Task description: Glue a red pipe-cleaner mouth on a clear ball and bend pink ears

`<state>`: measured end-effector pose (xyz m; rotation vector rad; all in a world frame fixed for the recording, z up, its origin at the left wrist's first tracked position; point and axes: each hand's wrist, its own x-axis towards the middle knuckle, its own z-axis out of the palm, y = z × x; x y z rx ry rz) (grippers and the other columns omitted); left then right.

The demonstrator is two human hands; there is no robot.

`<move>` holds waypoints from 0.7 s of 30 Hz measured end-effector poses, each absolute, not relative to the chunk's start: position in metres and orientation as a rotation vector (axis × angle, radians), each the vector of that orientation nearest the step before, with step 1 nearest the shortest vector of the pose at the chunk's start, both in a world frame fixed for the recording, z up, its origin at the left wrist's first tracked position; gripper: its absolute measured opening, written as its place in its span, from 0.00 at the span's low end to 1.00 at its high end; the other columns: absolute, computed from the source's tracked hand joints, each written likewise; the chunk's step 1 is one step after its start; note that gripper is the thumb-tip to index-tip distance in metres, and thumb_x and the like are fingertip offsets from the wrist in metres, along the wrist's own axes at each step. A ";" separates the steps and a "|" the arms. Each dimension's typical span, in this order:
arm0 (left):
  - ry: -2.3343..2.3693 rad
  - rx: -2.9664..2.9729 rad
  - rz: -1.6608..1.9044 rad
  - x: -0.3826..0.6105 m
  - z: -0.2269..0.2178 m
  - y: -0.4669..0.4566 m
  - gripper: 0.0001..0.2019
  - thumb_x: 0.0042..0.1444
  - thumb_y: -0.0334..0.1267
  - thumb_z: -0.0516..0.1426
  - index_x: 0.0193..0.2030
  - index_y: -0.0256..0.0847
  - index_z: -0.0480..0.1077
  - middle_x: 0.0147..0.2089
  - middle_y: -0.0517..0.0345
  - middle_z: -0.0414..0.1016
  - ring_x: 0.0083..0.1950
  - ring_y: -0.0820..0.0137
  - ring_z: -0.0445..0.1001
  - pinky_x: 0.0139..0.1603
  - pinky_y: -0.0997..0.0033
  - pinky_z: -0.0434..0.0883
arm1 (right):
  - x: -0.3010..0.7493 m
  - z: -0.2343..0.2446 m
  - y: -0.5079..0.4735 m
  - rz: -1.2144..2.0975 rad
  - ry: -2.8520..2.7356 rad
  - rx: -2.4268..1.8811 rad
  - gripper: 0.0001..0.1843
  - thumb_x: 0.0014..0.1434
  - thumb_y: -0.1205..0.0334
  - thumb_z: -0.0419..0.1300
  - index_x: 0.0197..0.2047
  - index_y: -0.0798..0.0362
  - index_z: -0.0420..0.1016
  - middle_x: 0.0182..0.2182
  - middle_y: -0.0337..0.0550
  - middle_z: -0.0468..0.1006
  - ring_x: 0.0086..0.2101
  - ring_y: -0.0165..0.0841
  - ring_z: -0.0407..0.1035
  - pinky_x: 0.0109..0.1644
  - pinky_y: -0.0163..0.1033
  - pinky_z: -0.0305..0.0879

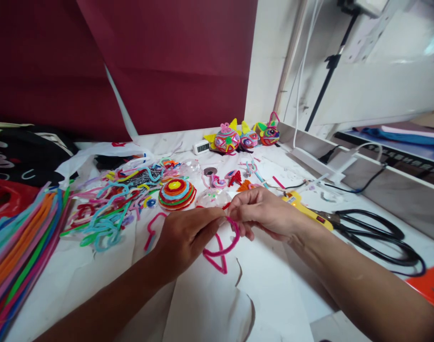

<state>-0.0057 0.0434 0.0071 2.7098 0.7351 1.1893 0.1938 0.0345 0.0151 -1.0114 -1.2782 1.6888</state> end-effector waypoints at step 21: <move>0.983 2.188 1.294 0.000 0.004 0.045 0.10 0.59 0.38 0.58 0.46 0.43 0.66 0.45 0.55 0.72 0.45 0.69 0.73 0.39 0.72 0.70 | 0.194 0.018 0.033 1.803 -1.169 -0.763 0.10 0.48 0.61 0.70 0.29 0.59 0.77 0.20 0.37 0.75 0.19 0.22 0.66 0.21 0.27 0.64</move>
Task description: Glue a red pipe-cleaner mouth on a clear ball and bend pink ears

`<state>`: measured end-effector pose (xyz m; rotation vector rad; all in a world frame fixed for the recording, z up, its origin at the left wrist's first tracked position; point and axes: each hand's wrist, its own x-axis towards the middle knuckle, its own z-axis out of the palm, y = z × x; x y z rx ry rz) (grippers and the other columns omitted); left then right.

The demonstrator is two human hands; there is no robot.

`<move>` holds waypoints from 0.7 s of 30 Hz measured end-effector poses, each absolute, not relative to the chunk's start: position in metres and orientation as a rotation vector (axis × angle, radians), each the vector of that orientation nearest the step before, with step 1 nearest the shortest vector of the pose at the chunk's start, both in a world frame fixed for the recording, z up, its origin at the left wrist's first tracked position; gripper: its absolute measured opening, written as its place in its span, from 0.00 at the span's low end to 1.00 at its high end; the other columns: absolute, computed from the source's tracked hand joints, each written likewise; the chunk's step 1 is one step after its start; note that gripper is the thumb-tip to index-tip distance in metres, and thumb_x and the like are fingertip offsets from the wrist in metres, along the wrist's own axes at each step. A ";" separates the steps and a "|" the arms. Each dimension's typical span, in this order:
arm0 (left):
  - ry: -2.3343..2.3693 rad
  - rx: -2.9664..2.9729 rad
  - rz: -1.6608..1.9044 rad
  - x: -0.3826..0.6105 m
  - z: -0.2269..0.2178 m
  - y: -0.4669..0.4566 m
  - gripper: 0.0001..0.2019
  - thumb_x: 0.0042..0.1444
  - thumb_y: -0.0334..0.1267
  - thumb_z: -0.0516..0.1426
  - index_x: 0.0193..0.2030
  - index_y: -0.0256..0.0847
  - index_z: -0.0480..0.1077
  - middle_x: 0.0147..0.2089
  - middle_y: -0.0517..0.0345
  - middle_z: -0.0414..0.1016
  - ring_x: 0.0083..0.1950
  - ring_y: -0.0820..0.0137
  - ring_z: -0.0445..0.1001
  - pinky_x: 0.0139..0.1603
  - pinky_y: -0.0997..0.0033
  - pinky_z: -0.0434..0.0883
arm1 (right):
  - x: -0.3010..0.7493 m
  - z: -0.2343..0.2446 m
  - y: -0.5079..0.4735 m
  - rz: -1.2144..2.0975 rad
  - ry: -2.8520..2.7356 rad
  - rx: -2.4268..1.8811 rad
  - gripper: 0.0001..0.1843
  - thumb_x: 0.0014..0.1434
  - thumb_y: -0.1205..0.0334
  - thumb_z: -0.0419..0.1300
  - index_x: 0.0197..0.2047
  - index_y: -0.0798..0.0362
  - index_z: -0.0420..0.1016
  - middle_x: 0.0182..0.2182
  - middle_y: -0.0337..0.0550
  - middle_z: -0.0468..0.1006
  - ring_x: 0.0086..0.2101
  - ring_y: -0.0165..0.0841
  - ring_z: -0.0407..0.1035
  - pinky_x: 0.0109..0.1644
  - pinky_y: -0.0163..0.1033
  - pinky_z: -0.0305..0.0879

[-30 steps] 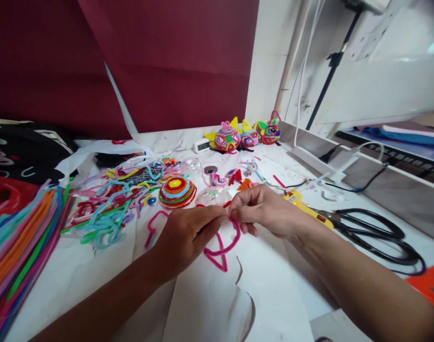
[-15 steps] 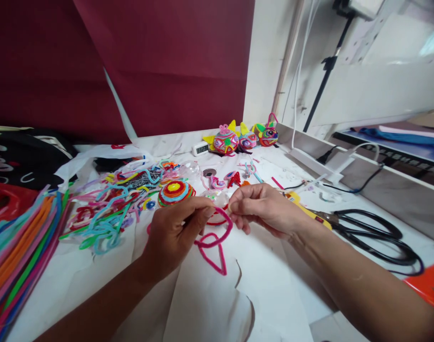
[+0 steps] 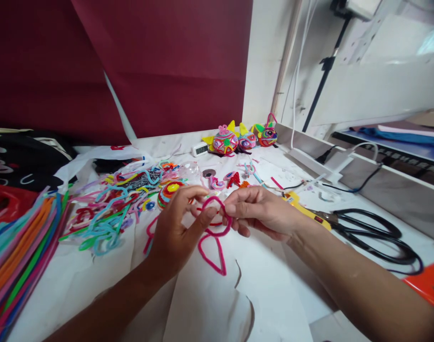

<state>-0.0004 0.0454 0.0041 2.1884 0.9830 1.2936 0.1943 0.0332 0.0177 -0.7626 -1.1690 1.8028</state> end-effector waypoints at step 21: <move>0.973 2.499 1.138 0.005 0.005 0.037 0.07 0.61 0.35 0.55 0.31 0.40 0.70 0.30 0.60 0.74 0.35 0.69 0.71 0.39 0.67 0.64 | 0.191 0.009 0.033 1.444 -1.395 -0.904 0.13 0.51 0.54 0.69 0.31 0.56 0.76 0.22 0.36 0.73 0.20 0.23 0.63 0.23 0.31 0.60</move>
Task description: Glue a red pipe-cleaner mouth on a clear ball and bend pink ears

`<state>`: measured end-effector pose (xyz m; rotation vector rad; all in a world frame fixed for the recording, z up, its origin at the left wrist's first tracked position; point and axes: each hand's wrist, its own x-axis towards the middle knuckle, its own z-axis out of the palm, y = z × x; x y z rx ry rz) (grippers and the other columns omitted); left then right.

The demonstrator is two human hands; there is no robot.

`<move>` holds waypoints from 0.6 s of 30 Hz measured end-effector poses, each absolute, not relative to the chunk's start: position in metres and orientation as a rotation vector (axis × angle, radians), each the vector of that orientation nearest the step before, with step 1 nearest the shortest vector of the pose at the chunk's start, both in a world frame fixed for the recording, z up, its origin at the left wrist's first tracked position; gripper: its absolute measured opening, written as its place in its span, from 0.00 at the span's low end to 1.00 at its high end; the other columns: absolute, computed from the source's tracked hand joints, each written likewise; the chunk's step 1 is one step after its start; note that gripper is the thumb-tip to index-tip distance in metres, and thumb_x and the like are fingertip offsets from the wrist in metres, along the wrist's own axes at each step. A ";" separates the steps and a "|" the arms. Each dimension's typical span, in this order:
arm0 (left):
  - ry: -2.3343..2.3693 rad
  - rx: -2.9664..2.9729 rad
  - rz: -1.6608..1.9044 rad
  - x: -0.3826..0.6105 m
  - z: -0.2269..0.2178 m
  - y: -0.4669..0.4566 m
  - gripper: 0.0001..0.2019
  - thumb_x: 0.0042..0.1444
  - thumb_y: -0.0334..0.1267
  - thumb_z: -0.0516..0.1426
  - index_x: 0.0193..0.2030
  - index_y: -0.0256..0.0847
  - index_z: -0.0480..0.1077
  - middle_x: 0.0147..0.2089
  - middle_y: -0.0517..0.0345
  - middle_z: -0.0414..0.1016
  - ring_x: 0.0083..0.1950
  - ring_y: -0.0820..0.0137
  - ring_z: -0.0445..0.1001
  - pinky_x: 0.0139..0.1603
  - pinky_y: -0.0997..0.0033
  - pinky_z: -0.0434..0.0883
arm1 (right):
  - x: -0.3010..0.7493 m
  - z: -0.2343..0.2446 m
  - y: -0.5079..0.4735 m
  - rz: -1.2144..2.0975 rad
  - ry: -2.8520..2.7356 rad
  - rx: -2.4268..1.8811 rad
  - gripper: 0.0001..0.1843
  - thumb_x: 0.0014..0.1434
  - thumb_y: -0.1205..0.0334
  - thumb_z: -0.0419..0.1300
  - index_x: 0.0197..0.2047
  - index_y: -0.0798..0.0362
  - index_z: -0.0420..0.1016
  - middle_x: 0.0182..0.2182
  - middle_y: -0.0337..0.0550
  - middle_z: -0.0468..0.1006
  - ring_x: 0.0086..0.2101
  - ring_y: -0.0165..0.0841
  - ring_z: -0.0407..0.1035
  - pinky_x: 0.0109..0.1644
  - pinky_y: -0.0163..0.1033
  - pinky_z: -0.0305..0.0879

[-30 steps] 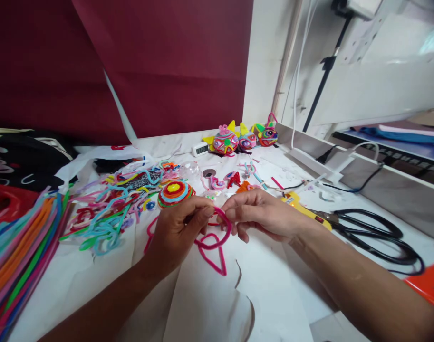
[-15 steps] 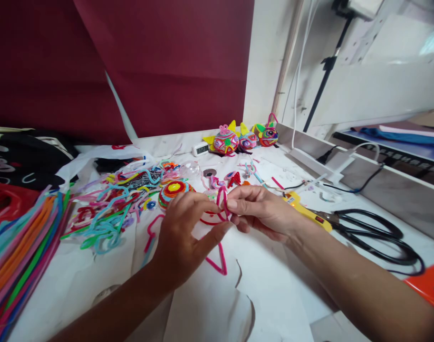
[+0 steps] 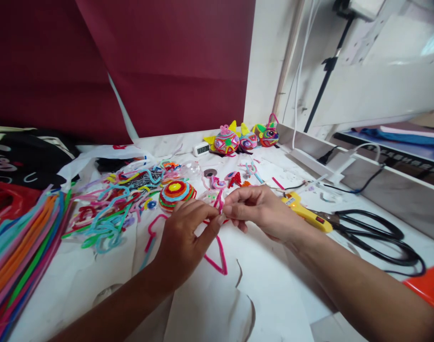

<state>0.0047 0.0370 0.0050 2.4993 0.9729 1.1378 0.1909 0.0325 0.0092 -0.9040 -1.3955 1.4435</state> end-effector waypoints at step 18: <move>1.096 2.141 1.084 0.007 0.016 0.029 0.06 0.59 0.36 0.57 0.32 0.41 0.72 0.27 0.65 0.75 0.29 0.74 0.71 0.32 0.76 0.65 | 0.186 0.010 0.025 0.912 -1.688 -1.008 0.07 0.60 0.61 0.59 0.33 0.55 0.72 0.25 0.36 0.70 0.24 0.24 0.61 0.26 0.31 0.55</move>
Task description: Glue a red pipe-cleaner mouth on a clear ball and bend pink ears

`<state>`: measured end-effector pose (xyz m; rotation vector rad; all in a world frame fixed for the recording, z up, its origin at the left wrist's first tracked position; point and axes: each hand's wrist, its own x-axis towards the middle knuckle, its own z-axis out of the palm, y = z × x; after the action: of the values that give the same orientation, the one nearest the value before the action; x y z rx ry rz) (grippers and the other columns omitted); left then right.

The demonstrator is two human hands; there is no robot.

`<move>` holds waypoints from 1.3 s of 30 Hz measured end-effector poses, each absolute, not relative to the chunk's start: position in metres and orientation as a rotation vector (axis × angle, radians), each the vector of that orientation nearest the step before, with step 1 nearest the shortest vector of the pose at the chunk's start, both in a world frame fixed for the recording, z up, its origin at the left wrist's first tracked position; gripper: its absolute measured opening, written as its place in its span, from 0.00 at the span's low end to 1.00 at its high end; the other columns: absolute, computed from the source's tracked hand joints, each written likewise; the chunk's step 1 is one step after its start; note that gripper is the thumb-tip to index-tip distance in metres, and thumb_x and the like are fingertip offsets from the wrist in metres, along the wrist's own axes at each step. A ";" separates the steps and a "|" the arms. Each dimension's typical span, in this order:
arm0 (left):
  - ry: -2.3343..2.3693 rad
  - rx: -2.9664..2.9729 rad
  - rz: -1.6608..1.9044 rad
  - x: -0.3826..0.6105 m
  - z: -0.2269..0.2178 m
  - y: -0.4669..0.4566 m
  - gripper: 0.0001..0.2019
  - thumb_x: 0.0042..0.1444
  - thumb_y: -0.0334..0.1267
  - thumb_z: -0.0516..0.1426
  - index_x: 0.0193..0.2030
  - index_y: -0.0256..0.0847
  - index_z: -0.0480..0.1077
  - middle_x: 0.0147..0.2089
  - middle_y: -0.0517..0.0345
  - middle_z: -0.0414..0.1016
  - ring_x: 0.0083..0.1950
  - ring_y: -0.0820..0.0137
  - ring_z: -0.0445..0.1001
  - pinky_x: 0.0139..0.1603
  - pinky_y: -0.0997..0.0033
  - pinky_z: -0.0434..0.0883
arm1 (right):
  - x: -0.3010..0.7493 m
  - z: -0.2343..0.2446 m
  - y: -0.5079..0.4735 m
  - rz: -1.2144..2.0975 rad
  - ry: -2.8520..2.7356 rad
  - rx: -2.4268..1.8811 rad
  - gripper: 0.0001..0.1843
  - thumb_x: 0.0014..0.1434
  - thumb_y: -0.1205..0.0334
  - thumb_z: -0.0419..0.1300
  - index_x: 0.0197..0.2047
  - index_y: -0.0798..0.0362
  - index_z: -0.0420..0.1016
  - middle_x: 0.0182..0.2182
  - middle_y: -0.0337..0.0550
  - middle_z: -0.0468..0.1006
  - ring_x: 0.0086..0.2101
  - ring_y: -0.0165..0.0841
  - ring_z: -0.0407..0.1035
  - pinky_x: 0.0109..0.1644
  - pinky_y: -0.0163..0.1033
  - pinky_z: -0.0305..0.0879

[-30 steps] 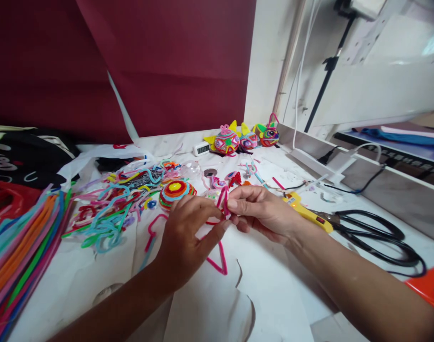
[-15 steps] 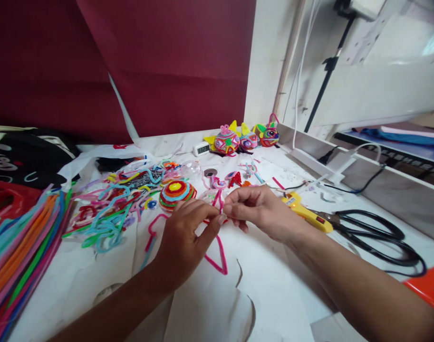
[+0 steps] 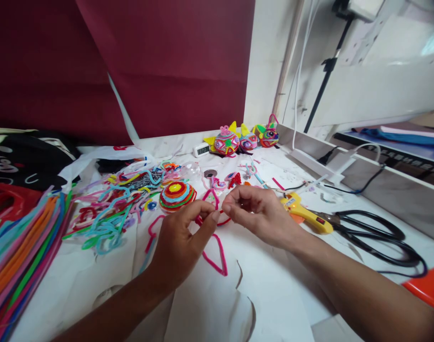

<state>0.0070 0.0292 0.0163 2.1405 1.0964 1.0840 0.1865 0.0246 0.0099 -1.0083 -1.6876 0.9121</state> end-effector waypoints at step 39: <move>0.980 1.841 0.937 0.006 0.020 0.027 0.11 0.62 0.39 0.52 0.29 0.41 0.66 0.26 0.66 0.66 0.30 0.75 0.65 0.32 0.75 0.62 | 0.181 0.001 0.022 -0.205 -2.009 -0.715 0.05 0.62 0.70 0.55 0.39 0.61 0.72 0.31 0.51 0.76 0.31 0.33 0.70 0.33 0.37 0.68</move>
<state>0.0057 0.0266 0.0202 1.8412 0.9800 0.9374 0.1814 0.0223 0.0011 -0.7154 -2.0091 -0.2053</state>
